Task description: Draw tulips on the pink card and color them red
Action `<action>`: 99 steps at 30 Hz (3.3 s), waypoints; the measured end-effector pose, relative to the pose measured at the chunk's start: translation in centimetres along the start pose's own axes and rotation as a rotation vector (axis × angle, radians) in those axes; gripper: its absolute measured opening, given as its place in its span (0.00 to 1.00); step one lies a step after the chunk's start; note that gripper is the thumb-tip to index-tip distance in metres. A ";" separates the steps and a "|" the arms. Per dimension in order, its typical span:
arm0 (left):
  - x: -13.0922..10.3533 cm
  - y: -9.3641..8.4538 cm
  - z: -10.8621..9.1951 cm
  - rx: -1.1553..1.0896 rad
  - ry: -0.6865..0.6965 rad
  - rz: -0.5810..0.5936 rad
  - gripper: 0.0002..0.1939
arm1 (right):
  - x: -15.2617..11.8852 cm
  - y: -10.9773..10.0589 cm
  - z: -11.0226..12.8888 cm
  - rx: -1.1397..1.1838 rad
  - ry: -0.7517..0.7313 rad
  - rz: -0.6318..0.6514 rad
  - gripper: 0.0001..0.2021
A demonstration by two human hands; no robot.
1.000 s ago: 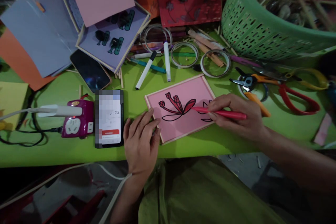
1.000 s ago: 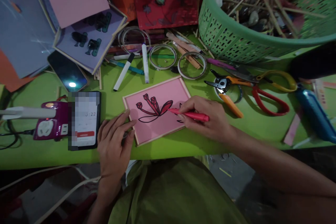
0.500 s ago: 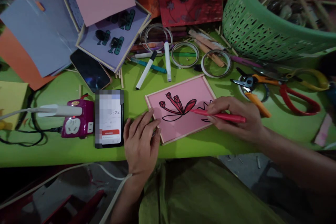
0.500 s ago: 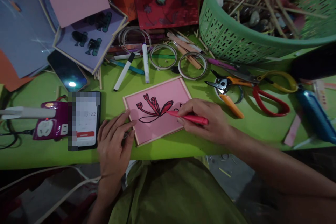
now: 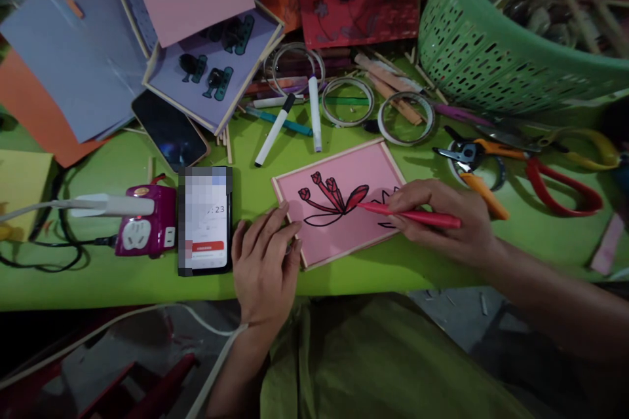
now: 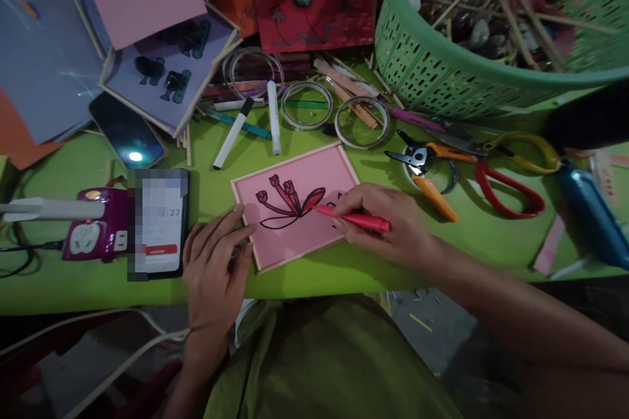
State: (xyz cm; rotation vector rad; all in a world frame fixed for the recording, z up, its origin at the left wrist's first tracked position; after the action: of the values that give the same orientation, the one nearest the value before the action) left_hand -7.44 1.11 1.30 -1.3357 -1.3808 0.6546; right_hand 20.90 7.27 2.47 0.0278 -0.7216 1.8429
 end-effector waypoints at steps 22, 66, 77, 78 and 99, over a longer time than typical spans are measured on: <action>0.0 0.0 0.0 -0.004 0.005 -0.005 0.10 | 0.3 0.1 0.2 -0.054 -0.071 0.064 0.08; 0.0 0.1 0.1 0.001 0.018 -0.012 0.10 | 0.2 0.3 -0.2 -0.070 -0.017 -0.045 0.09; 0.1 -0.1 0.1 0.004 0.011 -0.004 0.10 | 0.2 0.3 0.0 -0.057 -0.037 -0.001 0.05; 0.1 -0.1 0.1 0.006 0.012 -0.004 0.10 | 0.2 0.4 0.0 -0.050 -0.037 0.016 0.05; 0.1 0.0 0.1 0.007 0.018 -0.007 0.10 | 0.1 0.0 0.1 -0.015 -0.009 -0.035 0.07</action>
State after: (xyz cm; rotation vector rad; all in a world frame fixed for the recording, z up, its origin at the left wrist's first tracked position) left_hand -7.48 1.23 1.36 -1.3280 -1.3672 0.6406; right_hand 20.79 7.28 2.58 0.0383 -0.7368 1.8043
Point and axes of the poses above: each hand's wrist, its own x-axis towards the middle knuckle, its own y-axis out of the palm, z = x × y, the point moved 2 cm from there along x, towards the middle knuckle, and after that the axes turned 6 degrees about x, right-handed, at the moved point
